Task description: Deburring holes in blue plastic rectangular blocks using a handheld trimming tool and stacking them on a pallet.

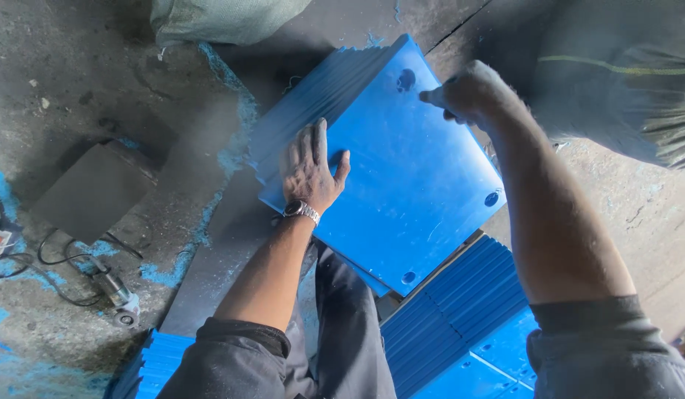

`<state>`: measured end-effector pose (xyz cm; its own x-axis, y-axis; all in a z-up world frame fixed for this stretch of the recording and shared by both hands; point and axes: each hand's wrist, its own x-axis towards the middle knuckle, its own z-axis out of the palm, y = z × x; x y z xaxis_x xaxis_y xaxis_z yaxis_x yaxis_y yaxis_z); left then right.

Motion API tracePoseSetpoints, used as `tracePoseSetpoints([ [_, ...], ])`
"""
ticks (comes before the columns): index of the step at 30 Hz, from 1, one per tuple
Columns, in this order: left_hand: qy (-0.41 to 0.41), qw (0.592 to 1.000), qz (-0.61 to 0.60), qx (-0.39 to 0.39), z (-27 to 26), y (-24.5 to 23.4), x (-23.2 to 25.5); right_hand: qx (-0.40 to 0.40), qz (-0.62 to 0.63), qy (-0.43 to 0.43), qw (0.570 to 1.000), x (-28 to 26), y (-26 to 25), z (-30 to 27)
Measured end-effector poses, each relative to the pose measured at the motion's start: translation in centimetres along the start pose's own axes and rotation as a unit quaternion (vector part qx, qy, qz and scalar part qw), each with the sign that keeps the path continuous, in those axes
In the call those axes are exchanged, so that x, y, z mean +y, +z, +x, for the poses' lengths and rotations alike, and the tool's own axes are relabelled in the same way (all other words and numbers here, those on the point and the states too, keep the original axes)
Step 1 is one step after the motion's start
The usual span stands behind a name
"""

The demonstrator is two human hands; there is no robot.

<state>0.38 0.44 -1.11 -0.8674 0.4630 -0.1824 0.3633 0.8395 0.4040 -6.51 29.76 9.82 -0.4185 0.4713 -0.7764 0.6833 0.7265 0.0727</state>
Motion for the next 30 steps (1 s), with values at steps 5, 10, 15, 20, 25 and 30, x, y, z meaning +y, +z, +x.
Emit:
tracePoseSetpoints([
  [5, -0.001, 1.000, -0.020, 0.015, -0.4, -0.6, -0.4, -0.009, 0.066, -0.086, 0.994, 1.9, 2.9, -5.9],
  [10, 0.050, 0.993, -0.106, -0.014, -3.9, -3.4, -3.8, 0.004, 0.072, -0.257, 0.964, -1.9, 7.9, -12.8],
  [15, 0.061, 0.991, -0.120, -0.003, -8.9, -4.3, -6.9, 0.016, -0.096, -0.315, 0.944, -5.0, 13.5, -14.8],
  [20, -0.087, 0.968, -0.234, -0.002, -10.6, -3.6, -6.1, 0.078, -0.228, -0.405, 0.882, -8.3, 15.2, -14.6],
  [25, -0.121, 0.964, -0.234, 0.017, -10.7, -2.8, -5.8, 0.065, -0.302, -0.368, 0.877, -10.6, 14.8, -14.0],
  [30, -0.164, 0.957, -0.239, 0.000, -10.8, -3.5, -5.4, 0.047, -0.261, -0.322, 0.909, -9.6, 15.4, -15.2],
])
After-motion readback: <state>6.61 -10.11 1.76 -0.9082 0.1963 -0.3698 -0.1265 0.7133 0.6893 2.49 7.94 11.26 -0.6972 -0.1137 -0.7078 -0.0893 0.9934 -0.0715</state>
